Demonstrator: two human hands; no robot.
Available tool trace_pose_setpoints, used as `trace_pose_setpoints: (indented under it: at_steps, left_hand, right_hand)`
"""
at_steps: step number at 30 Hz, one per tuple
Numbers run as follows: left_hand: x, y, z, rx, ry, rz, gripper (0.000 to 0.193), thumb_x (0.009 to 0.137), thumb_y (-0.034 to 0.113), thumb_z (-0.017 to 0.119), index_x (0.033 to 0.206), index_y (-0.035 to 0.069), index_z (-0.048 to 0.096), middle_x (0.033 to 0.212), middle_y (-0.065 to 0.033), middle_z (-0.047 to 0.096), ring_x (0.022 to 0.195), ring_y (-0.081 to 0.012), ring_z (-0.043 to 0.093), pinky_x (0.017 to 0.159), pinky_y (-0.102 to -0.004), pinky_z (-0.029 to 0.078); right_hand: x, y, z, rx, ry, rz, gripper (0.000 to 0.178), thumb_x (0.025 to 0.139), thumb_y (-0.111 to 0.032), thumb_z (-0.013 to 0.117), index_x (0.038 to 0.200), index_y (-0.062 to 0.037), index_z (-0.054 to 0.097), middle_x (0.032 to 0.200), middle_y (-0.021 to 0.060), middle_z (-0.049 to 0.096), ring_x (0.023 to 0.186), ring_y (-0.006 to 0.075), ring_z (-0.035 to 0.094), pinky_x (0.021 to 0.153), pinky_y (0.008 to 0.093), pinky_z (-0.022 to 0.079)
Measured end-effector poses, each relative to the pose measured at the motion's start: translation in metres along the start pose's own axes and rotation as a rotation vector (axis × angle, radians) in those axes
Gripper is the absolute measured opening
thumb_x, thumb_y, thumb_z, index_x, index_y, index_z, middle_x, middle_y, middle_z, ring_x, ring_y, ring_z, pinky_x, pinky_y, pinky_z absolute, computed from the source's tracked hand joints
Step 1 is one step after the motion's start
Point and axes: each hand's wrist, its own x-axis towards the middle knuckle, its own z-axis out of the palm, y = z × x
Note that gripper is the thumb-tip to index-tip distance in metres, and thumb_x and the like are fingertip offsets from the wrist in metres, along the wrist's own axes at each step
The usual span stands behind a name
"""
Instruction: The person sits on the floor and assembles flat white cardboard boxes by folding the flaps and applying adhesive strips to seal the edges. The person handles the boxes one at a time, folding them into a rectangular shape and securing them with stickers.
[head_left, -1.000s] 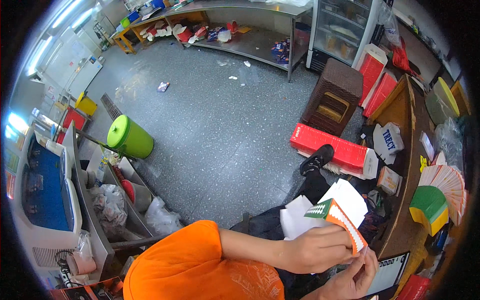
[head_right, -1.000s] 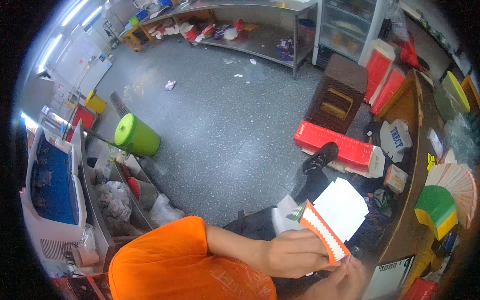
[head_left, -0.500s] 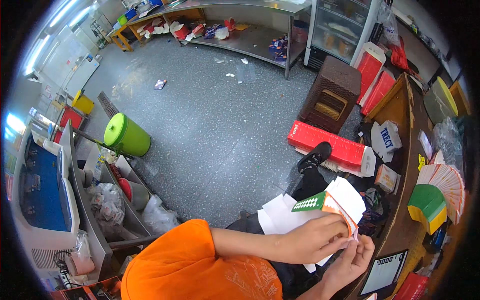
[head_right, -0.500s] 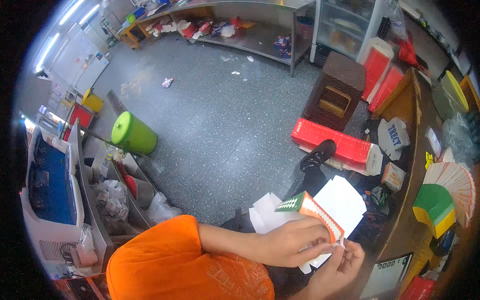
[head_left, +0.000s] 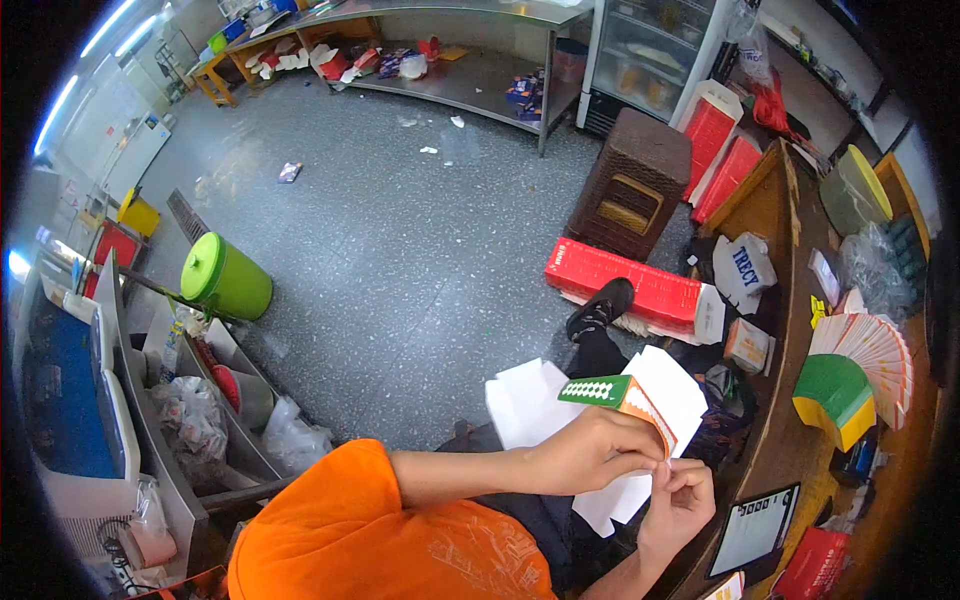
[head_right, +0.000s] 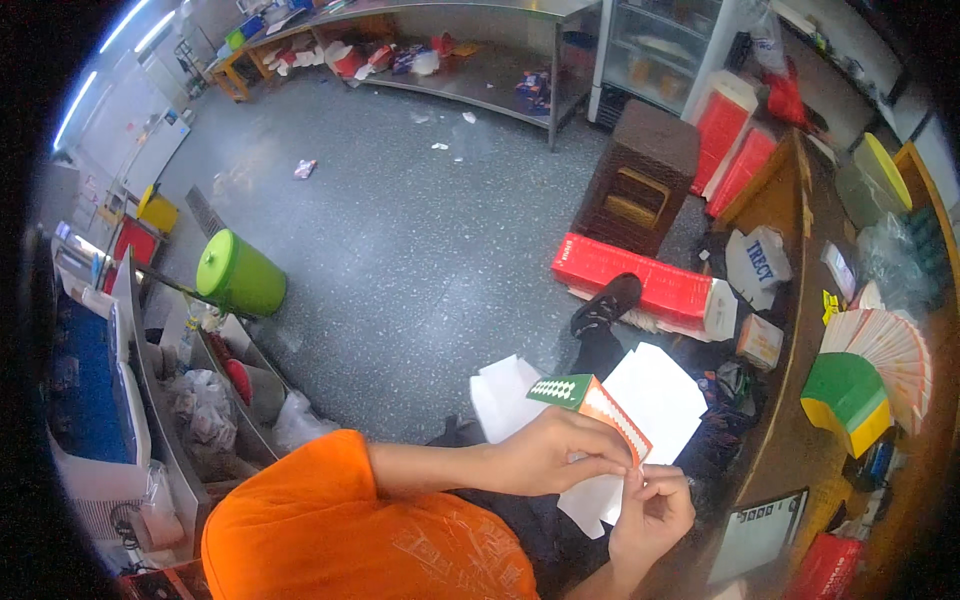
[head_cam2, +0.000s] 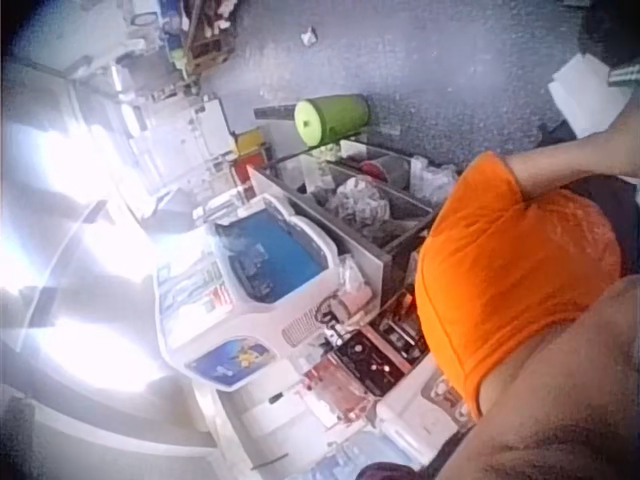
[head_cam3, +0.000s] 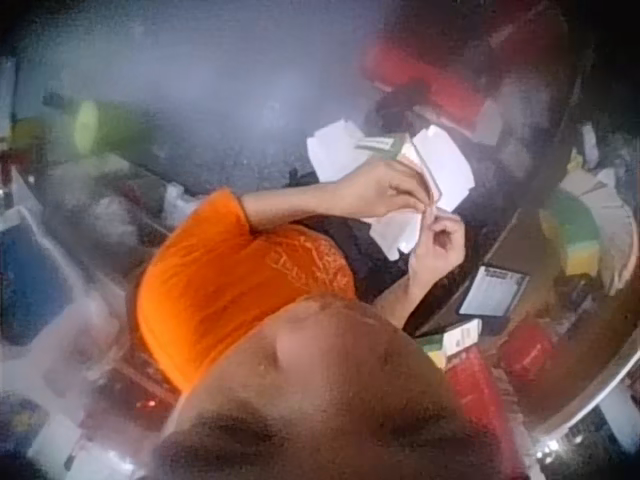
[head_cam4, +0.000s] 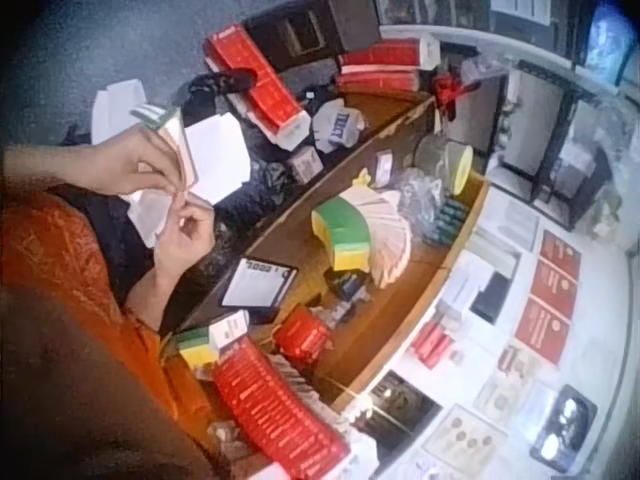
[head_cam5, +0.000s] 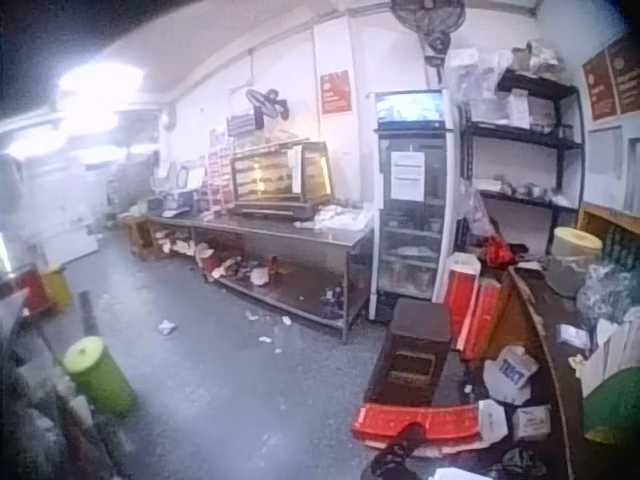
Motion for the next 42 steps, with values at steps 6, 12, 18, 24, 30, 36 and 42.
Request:
trace_pose_setpoints:
  at_steps: [6,12,18,24,30,36,42]
  left_hand:
    - [0.0,-0.015,0.006,-0.136,-0.008,-0.215,0.016,0.091,0.008,0.075,0.104,-0.002,0.073,0.099,-0.0154,0.075,0.093,-0.0222,0.073,0.08,-0.0346,0.057]
    - [-0.004,-0.021,0.011,0.099,0.029,-0.143,0.018,0.089,0.009,0.075,0.106,0.001,0.074,0.095,-0.0159,0.075,0.089,-0.0271,0.073,0.076,-0.0362,0.055]
    - [-0.002,-0.009,0.019,0.147,0.187,0.026,0.013,0.092,0.004,0.068,0.102,-0.001,0.073,0.093,-0.0186,0.073,0.084,-0.0328,0.072,0.072,-0.0392,0.054]
    - [-0.002,-0.007,0.028,-0.025,0.159,-0.004,0.01,0.095,0.005,0.067,0.102,-0.002,0.067,0.088,-0.0136,0.071,0.08,-0.025,0.071,0.07,-0.0353,0.054]
    - [0.001,-0.013,0.028,-0.195,0.045,-0.227,0.015,0.094,0.009,0.072,0.107,0.0,0.069,0.093,-0.009,0.073,0.082,-0.0143,0.071,0.071,-0.0312,0.057]
    - [-0.024,0.011,0.015,0.31,0.118,0.186,0.025,0.091,0.009,0.073,0.116,0.003,0.071,0.09,-0.015,0.073,0.079,-0.0229,0.074,0.067,-0.0337,0.058]
    - [0.007,0.007,-0.019,0.352,0.028,0.056,0.035,0.099,0.013,0.063,0.133,0.007,0.064,0.109,-0.0215,0.071,0.093,-0.0308,0.072,0.081,-0.0404,0.056]
  right_hand:
    - [-0.009,0.001,0.001,0.0,0.015,0.004,0.029,0.092,0.006,0.071,0.078,-0.005,0.048,0.087,0.0067,0.062,0.079,0.0092,0.054,0.074,0.0231,0.044]
    - [-0.015,0.007,0.0,0.023,0.071,0.023,0.025,0.091,0.005,0.073,0.085,-0.0044,0.05,0.09,0.0084,0.065,0.082,0.0114,0.059,0.077,0.0251,0.047]
    - [-0.007,0.015,0.017,0.059,0.226,-0.149,0.03,0.089,-0.007,0.08,0.102,-0.0037,0.053,0.104,0.0132,0.066,0.101,0.0217,0.064,0.093,0.0352,0.051]
    - [-0.007,0.016,0.006,0.12,0.022,-0.18,0.033,0.089,-0.017,0.082,0.102,-0.0021,0.056,0.119,0.0212,0.065,0.112,0.0274,0.063,0.1,0.0392,0.049]
    - [-0.006,0.01,0.011,0.226,0.171,0.03,0.018,0.091,-0.004,0.073,0.101,0.0031,0.06,0.113,0.0156,0.065,0.107,0.0195,0.064,0.094,0.0318,0.051]
    - [0.003,0.016,-0.01,0.057,0.285,-0.023,0.011,0.09,0.007,0.065,0.101,0.0072,0.068,0.088,0.0033,0.055,0.085,0.0124,0.057,0.076,0.0274,0.047]
    - [-0.011,0.004,0.0,0.027,0.207,-0.026,0.021,0.087,0.007,0.068,0.107,0.006,0.076,0.09,0.0126,0.074,0.08,0.0133,0.067,0.077,0.0258,0.051]
